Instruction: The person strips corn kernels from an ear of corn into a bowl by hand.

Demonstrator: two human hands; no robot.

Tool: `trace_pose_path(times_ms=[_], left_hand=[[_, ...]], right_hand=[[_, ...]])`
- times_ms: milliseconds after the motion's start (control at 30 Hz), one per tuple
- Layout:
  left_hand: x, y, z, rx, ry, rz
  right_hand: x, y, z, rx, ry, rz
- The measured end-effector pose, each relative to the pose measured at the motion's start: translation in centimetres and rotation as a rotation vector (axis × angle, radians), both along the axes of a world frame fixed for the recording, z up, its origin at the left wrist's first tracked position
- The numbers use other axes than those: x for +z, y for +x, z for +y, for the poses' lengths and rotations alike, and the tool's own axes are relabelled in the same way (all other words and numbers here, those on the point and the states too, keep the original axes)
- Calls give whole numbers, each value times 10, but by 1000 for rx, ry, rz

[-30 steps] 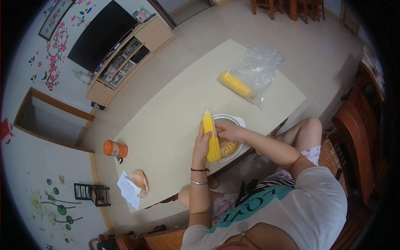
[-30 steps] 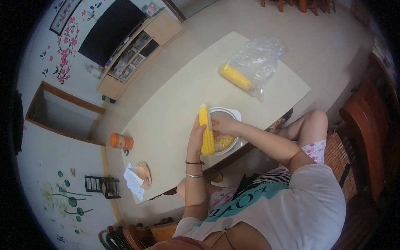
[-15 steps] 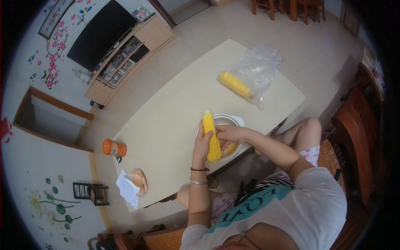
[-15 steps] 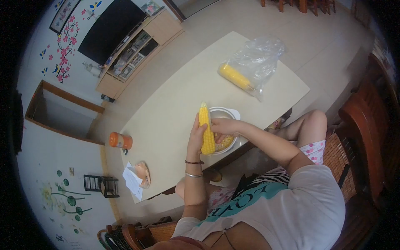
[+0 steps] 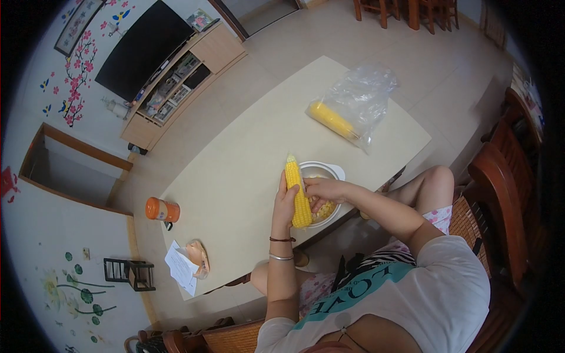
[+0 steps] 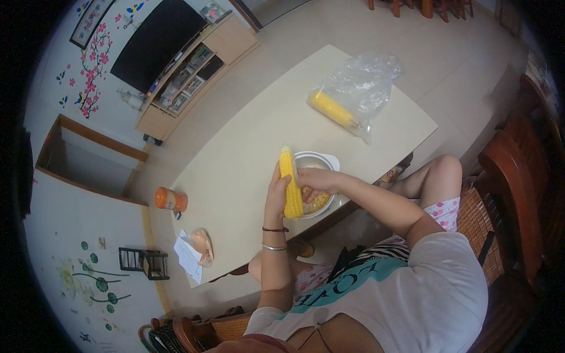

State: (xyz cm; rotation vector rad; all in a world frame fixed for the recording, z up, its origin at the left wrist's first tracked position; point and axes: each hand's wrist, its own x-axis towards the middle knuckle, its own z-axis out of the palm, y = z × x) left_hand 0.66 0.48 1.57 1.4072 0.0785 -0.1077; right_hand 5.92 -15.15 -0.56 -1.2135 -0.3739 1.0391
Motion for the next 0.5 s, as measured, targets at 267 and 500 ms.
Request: trace_pose_path(times_ms=[267,500], left_hand=[[1,0,-1,-13,10,10],[-1,0,-3,-7,17,9]], right_hand=[[-1,3,-1,37,-24,-101],[7,1,-3,60,-48,-143]])
